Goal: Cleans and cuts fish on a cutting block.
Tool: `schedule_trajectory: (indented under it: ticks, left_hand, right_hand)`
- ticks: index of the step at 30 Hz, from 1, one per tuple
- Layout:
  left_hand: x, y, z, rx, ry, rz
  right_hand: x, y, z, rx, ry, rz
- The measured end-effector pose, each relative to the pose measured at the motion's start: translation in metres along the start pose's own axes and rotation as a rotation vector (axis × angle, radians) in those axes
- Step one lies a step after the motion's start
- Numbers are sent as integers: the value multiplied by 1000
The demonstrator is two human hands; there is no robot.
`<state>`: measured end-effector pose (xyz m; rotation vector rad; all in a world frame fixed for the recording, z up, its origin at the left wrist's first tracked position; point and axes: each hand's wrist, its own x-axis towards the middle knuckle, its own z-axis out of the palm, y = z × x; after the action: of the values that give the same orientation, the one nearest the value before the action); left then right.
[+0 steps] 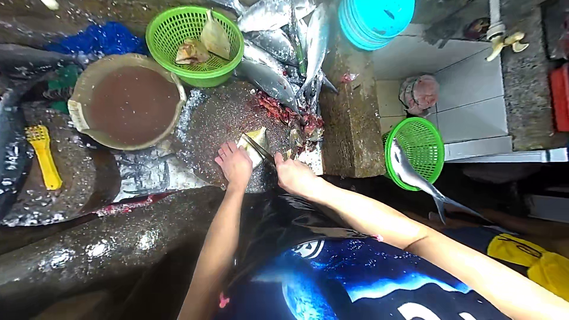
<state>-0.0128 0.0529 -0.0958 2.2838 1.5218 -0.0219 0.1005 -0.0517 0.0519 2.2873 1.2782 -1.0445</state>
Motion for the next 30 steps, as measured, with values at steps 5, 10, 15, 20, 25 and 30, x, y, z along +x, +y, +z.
schedule_trajectory:
  ticks: [5,10,15,20,25,30]
  left_hand:
    - [3,1,-2,23,0,-10]
    - [6,2,-5,36,-8,-24]
    - [10,1,-4,54,-51,-15]
    - [10,0,-7,20,-41,-21]
    - [5,3,-3,61,-59,38]
    - [7,11,-10,72,-81,-8]
  right_hand:
    - [2,-4,-2,-14,-46,39]
    - [3,-7,-10,-66,-96,74]
    - [43,-25,-8,-9,-22,74]
    - [95,-44,-13,75,89,14]
    - [57,-29,-16,76,25,79]
    - [98,-35,-5,194,125,72]
